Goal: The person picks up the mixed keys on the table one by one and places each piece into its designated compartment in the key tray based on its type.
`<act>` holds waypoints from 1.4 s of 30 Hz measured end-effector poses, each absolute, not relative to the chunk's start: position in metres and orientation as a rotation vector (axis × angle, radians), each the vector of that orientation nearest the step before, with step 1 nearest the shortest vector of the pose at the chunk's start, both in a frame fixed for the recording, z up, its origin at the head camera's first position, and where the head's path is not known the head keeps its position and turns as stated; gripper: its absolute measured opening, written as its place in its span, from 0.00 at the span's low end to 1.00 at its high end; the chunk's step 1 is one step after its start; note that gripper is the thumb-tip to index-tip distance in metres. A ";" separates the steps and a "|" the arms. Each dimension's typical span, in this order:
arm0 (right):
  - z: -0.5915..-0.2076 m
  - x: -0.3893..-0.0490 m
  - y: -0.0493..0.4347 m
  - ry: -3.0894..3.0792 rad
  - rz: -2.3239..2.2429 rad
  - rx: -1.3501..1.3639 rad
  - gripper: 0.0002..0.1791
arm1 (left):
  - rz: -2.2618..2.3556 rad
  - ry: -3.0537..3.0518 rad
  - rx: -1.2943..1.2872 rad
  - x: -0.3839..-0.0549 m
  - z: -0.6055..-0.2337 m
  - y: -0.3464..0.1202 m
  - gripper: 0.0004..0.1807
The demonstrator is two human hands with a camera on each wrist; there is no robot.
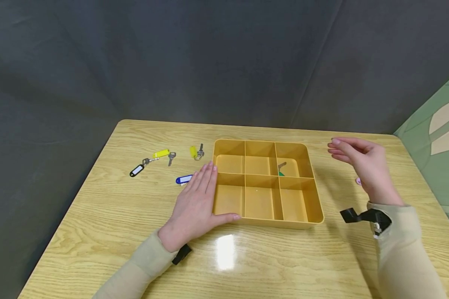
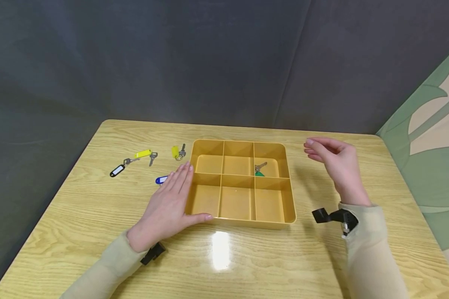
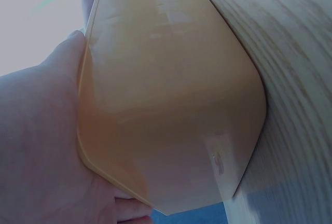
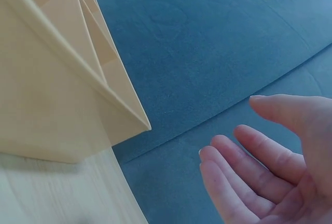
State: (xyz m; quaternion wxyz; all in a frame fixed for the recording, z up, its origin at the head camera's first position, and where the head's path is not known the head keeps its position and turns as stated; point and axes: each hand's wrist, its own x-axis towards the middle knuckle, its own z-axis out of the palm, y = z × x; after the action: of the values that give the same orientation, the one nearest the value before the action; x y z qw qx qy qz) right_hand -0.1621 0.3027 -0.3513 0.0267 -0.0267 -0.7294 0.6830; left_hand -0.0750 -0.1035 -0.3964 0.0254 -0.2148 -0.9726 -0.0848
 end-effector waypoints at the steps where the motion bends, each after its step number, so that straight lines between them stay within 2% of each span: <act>1: -0.351 -0.162 0.303 -2.236 2.122 -0.076 0.19 | -0.262 -3.008 -0.664 -0.075 -0.396 -0.103 0.71; 13: -0.353 -0.160 0.310 -2.145 2.191 -0.050 0.17 | -0.267 -3.002 -0.668 -0.075 -0.396 -0.103 0.71; 27: -0.353 -0.157 0.321 -2.081 2.227 -0.085 0.09 | -0.256 -3.010 -0.664 -0.075 -0.396 -0.103 0.71; 42: -0.354 -0.154 0.336 -1.979 2.276 -0.048 0.08 | -0.251 -3.002 -0.661 -0.075 -0.396 -0.103 0.71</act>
State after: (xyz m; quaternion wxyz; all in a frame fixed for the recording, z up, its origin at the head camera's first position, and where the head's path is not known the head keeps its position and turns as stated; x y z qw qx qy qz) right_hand -0.1538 0.3357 -0.3535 0.0625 -0.0160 -0.6546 0.7532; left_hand -0.0749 -0.1029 -0.3956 0.0285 -0.2142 -0.9730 -0.0812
